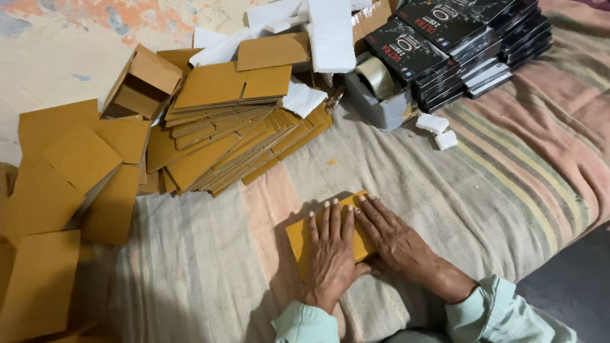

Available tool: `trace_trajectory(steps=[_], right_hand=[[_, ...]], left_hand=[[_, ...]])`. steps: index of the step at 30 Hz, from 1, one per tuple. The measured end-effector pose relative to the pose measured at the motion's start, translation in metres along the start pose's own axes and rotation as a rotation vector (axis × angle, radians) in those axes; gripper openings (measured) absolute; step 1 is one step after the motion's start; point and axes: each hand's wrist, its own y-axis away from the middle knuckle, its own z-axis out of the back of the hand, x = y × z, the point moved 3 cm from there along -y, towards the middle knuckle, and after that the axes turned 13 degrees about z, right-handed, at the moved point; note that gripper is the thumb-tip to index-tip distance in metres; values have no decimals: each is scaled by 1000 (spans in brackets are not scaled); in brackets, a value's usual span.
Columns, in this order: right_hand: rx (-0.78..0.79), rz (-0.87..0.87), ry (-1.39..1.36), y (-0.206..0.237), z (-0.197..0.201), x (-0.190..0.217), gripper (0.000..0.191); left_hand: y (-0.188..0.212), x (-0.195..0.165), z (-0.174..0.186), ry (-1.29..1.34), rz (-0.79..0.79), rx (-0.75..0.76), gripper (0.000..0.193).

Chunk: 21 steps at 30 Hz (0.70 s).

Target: The person folds flat yellow cardboard blanks into small boxes on a bed, pressing the creases and flaps flat by hand, and sets finished boxes aside while taking the next flat blank from a stack.

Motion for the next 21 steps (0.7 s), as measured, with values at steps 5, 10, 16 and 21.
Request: trace_trajectory(steps=[5, 10, 16, 21], right_hand=[[81, -92, -115, 4, -13, -2, 105], [133, -86, -81, 6, -12, 0, 84], [153, -57, -202, 1, -1, 1, 96], [185, -139, -334, -1, 9, 0, 114]], left_hand=[[18, 33, -6, 83, -39, -87, 122], [42, 72, 6, 118, 77, -175, 125], [17, 24, 9, 51, 191, 41, 125], [-5, -20, 5, -95, -45, 19, 119]])
